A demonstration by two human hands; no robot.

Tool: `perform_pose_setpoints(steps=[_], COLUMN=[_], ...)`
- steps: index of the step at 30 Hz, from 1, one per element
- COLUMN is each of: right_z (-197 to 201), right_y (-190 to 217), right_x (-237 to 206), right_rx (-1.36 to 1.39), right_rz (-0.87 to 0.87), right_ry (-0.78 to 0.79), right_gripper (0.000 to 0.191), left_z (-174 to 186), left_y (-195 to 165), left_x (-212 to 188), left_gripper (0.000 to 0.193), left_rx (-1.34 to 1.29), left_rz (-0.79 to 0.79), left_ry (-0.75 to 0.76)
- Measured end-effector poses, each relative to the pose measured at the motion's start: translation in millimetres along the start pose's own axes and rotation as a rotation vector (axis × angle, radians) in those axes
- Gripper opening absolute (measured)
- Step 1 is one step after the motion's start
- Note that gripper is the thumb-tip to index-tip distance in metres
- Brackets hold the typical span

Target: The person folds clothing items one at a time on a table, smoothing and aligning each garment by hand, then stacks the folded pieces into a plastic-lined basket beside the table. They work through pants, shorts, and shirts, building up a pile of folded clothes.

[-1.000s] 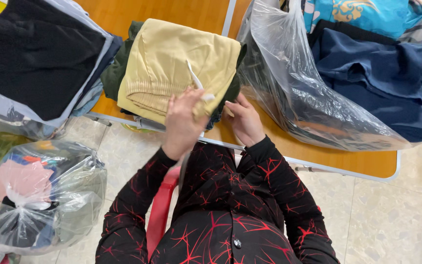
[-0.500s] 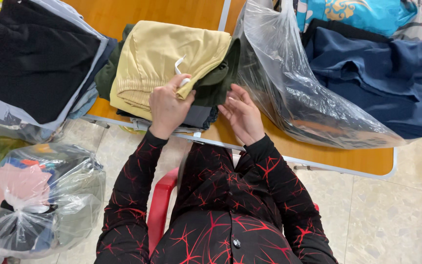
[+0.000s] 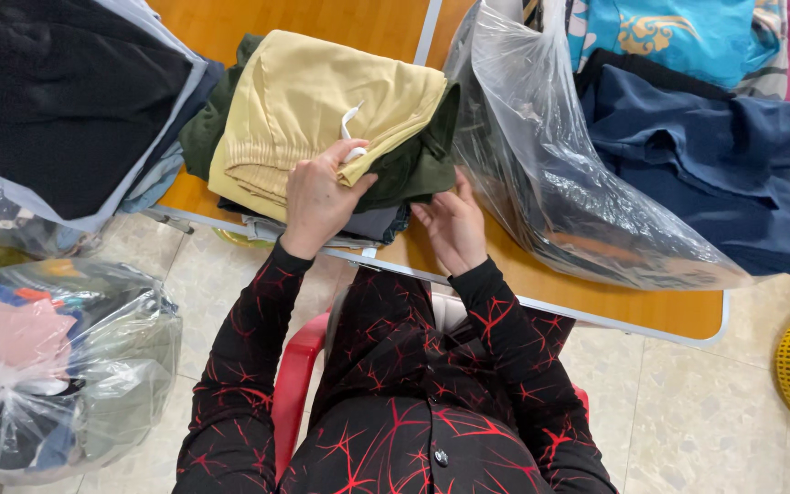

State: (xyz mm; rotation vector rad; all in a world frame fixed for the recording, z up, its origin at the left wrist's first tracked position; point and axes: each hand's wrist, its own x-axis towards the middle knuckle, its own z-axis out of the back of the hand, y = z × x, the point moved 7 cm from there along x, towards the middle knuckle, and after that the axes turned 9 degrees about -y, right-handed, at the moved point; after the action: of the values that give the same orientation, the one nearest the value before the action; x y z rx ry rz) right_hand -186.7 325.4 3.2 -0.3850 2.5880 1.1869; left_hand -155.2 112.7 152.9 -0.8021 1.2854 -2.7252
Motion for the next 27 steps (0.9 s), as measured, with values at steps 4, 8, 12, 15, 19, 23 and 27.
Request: perform_pose_setpoints(steps=[4, 8, 12, 15, 19, 23, 27], right_z=[7.8, 5.5, -6.6, -24.7, -51.5, -67.9, -80.7], right_y=[-2.7, -4.7, 9.2, 22.2, 33.5, 30.3, 15.5], right_x=[6.5, 10.9, 13.0, 13.6, 11.4, 8.2, 7.0], right_rx=[0.041, 0.169, 0.051, -0.026, 0.007, -0.137, -0.249], right_rz=[-0.028, -0.179, -0.135, -0.12, -0.195, -0.145, -0.115], right_ry=[-0.03, 0.064, 0.075, 0.075, 0.122, 0.086, 0.069], right_gripper=[0.045, 0.04, 0.05, 0.052, 0.052, 0.041, 0.037], left_z=[-5.5, -12.0, -15.8, -14.0, -6.2, -2.2, 8.9], left_y=[8.6, 16.4, 16.5, 9.6, -4.8, -21.8, -58.6], left_x=[6.3, 11.3, 12.8, 13.4, 8.2, -9.5, -58.6], left_gripper=[0.042, 0.041, 0.038, 0.04, 0.045, 0.06, 0.056], left_rx=[-0.162, -0.237, -0.17, -0.178, -0.151, -0.1, -0.178], left_rz=[0.074, 0.15, 0.178, 0.162, 0.118, 0.042, -0.344], left_ry=[0.089, 0.182, 0.165, 0.134, 0.093, 0.126, -0.086])
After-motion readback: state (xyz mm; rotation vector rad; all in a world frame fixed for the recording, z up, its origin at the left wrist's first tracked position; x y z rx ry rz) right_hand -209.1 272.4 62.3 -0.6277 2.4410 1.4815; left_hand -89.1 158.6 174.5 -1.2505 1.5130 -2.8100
